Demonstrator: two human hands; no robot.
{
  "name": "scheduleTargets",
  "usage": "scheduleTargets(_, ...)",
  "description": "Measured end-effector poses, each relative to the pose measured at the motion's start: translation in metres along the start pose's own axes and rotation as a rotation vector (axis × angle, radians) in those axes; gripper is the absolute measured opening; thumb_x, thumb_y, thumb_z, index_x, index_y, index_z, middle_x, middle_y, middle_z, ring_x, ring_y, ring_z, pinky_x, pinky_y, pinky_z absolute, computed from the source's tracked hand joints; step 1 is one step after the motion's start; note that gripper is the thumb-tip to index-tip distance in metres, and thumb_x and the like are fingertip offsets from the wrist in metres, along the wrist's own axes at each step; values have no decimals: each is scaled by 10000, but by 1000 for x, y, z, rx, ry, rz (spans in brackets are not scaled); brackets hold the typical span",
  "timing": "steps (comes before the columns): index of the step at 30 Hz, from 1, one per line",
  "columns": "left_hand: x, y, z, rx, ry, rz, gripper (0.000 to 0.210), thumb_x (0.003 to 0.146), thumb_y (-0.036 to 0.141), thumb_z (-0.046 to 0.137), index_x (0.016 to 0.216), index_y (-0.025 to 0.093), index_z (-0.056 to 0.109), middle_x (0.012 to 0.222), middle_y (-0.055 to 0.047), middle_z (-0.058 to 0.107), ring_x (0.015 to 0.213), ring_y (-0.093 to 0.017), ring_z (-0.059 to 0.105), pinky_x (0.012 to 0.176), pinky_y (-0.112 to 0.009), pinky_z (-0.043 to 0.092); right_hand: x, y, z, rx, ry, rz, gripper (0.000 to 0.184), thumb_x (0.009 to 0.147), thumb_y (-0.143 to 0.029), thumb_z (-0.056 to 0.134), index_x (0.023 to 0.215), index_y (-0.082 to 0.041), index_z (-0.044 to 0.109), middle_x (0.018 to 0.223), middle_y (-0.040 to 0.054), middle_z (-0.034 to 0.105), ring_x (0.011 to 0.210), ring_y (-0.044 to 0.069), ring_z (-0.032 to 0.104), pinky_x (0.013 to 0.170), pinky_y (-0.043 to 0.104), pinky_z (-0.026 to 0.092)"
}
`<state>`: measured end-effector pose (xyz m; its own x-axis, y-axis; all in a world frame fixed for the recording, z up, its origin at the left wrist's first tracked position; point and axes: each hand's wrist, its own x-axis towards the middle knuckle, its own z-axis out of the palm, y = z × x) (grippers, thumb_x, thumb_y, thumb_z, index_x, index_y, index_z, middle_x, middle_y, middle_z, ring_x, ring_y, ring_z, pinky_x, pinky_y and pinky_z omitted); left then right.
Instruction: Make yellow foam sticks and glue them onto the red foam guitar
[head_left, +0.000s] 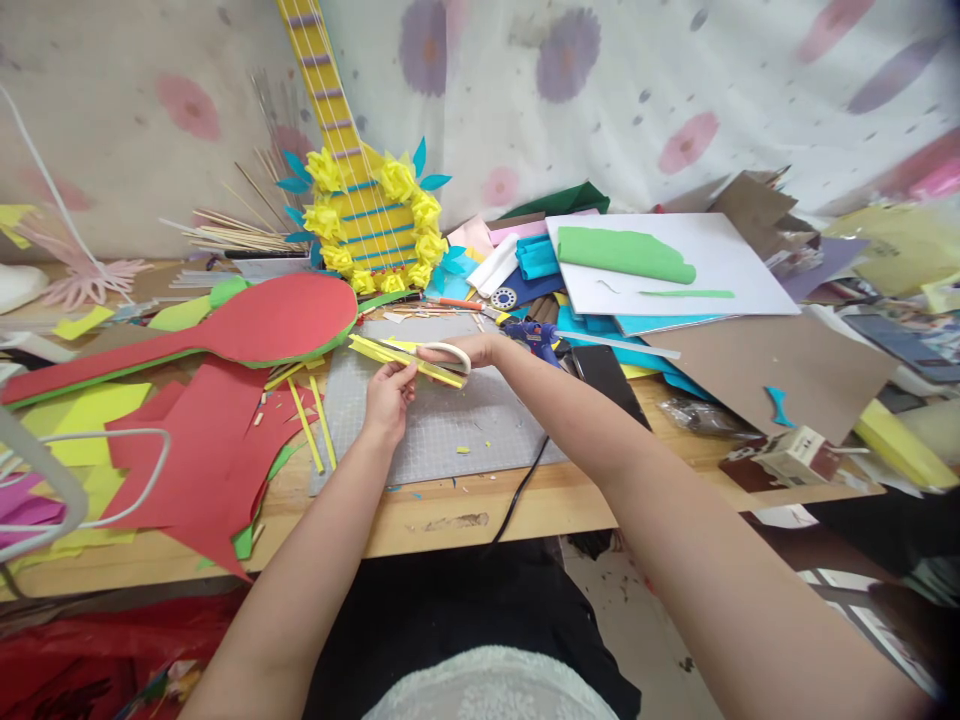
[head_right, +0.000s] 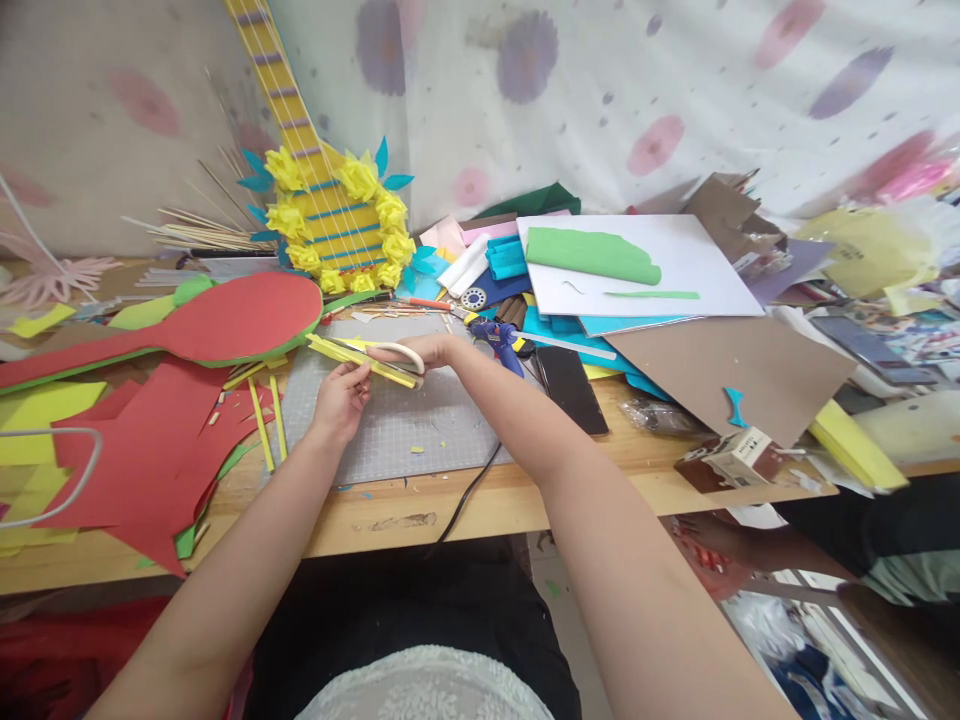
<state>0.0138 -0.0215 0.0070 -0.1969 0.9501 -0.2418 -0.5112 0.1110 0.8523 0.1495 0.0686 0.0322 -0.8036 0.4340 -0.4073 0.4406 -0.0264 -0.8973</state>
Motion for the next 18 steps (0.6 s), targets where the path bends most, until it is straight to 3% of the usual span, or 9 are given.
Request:
scheduleTargets(5,0,-1,0,-9,5,3,310,452,224,765,625,153,517,534,58,483,425,-22,387,383,-151,260,7,-10,-1,107,-128,-14,536,783,-675,372,794,-153,497,616,-8,466,494,59,404,395,168,322)
scheduleTargets(9,1,0,-1,-22,16,8,320,441,225,772,625,153,520,537,58,484,431,-23,394,385,-151,265,13,-11,-1,165,-172,-12,552,796,-681,332,874,-162,505,634,5,492,533,83,460,436,184,378)
scheduleTargets(18,0,2,1,-65,9,-33,324,444,196,770,639,150,515,565,62,479,433,-13,387,382,-147,260,17,-5,2,137,-93,-121,471,824,-591,408,909,-147,538,765,42,590,682,111,528,596,212,466)
